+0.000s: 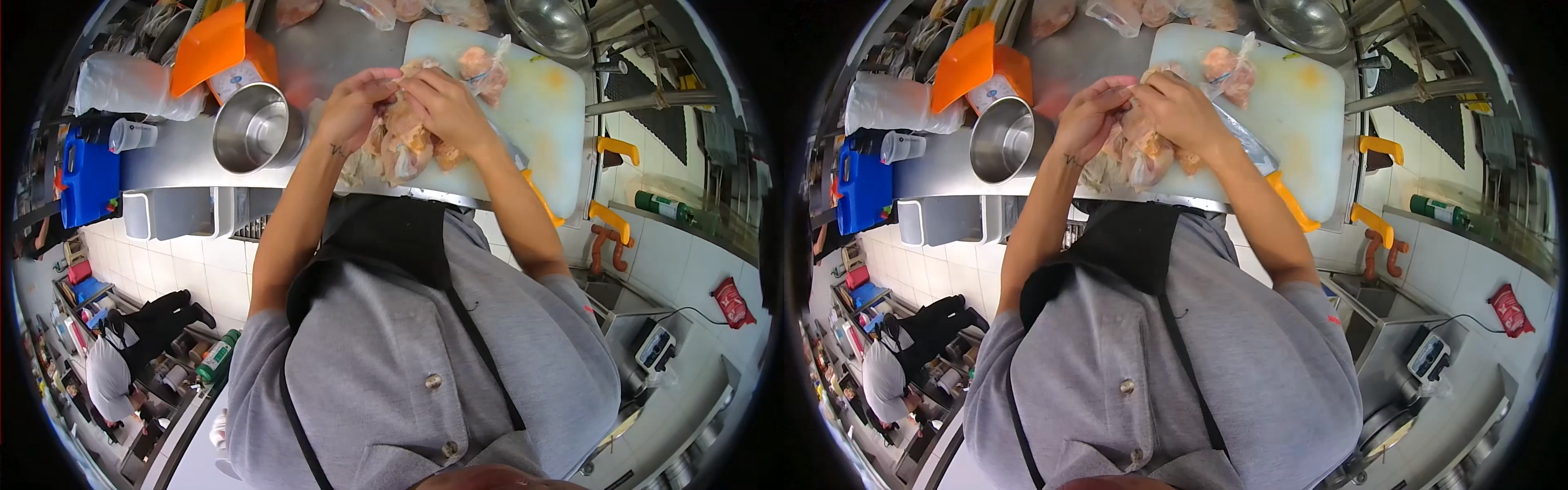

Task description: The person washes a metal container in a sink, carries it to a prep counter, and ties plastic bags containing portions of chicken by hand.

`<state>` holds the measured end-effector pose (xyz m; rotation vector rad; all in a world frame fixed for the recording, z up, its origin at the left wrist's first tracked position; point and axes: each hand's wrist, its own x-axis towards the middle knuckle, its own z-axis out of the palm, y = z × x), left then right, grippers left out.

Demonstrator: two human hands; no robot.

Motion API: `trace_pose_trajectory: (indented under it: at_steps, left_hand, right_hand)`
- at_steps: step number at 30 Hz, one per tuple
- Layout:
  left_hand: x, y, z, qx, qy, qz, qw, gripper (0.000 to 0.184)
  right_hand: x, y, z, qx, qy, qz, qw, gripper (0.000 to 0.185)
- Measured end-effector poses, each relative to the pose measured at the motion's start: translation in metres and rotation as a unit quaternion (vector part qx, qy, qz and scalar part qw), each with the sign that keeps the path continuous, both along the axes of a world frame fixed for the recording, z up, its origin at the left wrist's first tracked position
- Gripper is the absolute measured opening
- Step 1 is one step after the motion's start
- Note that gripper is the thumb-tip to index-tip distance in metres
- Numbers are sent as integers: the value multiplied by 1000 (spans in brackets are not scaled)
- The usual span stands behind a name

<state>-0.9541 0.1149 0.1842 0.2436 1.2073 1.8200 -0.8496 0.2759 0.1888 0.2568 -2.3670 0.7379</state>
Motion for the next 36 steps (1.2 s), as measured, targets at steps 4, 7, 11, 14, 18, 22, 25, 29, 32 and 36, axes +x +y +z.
trace_pose_trajectory:
  at_steps: [4,7,11,14,18,22,25,29,32,36]
  left_hand:
    - [7,11,7,-64,75,13,995,23]
    - [9,21,12,-112,174,7,978,22]
    - [-1,14,17,-130,291,7,948,28]
    - [-6,12,28,-81,355,-5,931,26]
    - [-18,-4,59,-74,557,114,819,24]
    - [-24,-27,90,-113,611,153,768,25]
    - [-21,-54,104,-164,597,101,779,28]
    - [-32,-132,40,-297,522,267,754,43]
    - [-30,-168,59,-294,422,329,792,26]
    - [-41,-181,55,-290,484,337,754,26]
  right_hand:
    - [-14,18,8,181,-86,37,979,28]
    - [-22,28,23,257,-126,59,956,19]
    - [-29,25,71,314,-117,85,939,11]
    - [-37,17,101,346,-55,87,933,10]
    - [-54,5,133,371,27,75,925,10]
    - [-73,-9,162,363,114,146,913,12]
    - [-94,-17,161,449,125,100,879,16]
    - [-128,-27,123,209,73,115,968,17]
    - [-149,-32,74,206,-40,11,978,24]
    - [-186,-10,22,266,-35,-167,949,38]
